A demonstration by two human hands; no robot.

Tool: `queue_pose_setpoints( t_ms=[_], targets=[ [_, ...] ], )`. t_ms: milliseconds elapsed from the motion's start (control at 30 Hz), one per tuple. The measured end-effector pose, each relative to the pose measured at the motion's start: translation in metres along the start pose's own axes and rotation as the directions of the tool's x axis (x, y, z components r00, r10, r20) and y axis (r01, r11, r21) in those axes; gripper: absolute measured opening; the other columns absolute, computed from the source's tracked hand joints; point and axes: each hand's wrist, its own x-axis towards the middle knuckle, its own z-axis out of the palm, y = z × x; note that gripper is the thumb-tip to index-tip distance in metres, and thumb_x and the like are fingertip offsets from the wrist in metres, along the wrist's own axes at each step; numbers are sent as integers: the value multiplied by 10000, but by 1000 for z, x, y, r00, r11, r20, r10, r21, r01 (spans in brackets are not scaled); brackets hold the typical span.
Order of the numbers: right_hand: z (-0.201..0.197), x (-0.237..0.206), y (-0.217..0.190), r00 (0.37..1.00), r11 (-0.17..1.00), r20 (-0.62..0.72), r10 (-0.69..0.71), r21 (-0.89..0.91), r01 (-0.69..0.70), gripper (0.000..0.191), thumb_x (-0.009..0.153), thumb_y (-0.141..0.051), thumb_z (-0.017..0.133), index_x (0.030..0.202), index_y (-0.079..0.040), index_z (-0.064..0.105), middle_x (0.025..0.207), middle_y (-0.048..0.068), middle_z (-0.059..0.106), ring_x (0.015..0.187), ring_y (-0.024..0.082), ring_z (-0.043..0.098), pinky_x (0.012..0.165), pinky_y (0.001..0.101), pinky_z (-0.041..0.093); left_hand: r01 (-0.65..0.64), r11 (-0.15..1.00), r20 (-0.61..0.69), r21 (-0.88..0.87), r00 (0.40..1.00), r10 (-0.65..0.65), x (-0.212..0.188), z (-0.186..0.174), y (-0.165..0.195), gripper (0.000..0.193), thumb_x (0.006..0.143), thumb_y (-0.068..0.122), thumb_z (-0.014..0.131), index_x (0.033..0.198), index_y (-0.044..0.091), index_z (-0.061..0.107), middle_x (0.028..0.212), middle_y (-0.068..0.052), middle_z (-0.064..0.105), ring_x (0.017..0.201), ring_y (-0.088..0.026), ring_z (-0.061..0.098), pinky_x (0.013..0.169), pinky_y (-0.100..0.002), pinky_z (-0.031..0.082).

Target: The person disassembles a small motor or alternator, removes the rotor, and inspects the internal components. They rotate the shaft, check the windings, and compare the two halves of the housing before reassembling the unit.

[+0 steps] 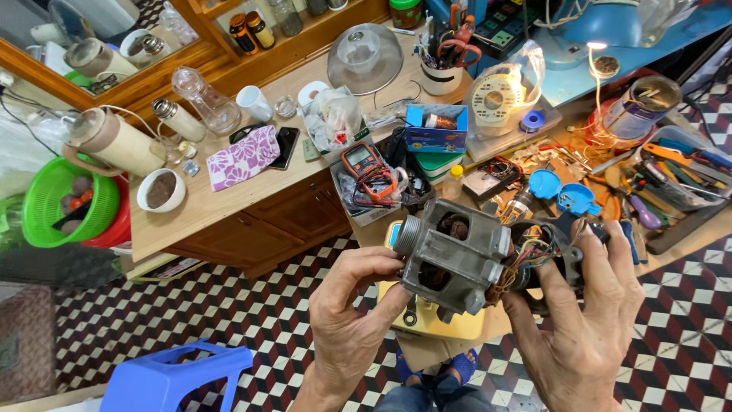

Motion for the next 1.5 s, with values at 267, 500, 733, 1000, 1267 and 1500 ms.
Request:
queue_pose_setpoints(
  t_ms=[267,500,733,1000,1267,1500],
  targets=[
    [2,-7,-12,997,997,19,81,-16,-81,572,525,-96,947,1041,7,723,1385,240,538,1396,483,466,1057,567,408,94,990,-45,-105,994,-99,-11,2,-4,253,856,-47,797,1079,-7,684,1177,-115,699,1017,-148,722,909,-283,634],
    [-1,-5,-3,999,999,16,30,27,-30,572,557,-42,918,1086,16,708,1436,245,519,1419,487,450,1095,564,406,20,987,16,-158,1000,-17,-12,1,-5,325,862,-50,803,1148,5,659,1188,-117,684,1074,-158,714,969,-293,618],
    [-2,1,0,999,997,32,11,70,-13,531,591,-40,905,1066,31,680,1453,235,523,1437,468,440,1152,561,405,-10,997,30,-82,999,13,-7,-3,-10,327,825,-54,823,1116,15,689,1161,-114,709,1047,-162,718,928,-286,621],
    [-5,-11,-11,994,995,45,98,28,-99,557,547,-61,911,1062,4,710,1446,227,525,1420,466,444,1092,552,415,-71,997,71,30,995,69,-7,-8,-15,320,813,-46,838,1088,27,691,1162,-109,738,1055,-167,734,889,-273,628],
    [-1,-13,4,1000,996,3,3,87,-4,544,615,-51,916,1115,-13,704,1455,218,505,1416,483,441,1057,568,412,-101,995,57,-20,993,102,-16,-4,-15,349,846,-74,811,1135,39,652,1198,-127,706,1091,-184,710,939,-289,608],
    [-4,0,11,997,990,57,-49,132,41,530,584,-60,899,1066,-11,685,1470,205,510,1431,475,440,1096,568,411,-156,986,64,62,986,152,-16,-8,-13,366,823,-81,811,1122,40,640,1185,-132,709,1072,-184,722,906,-272,606]
  ],
)
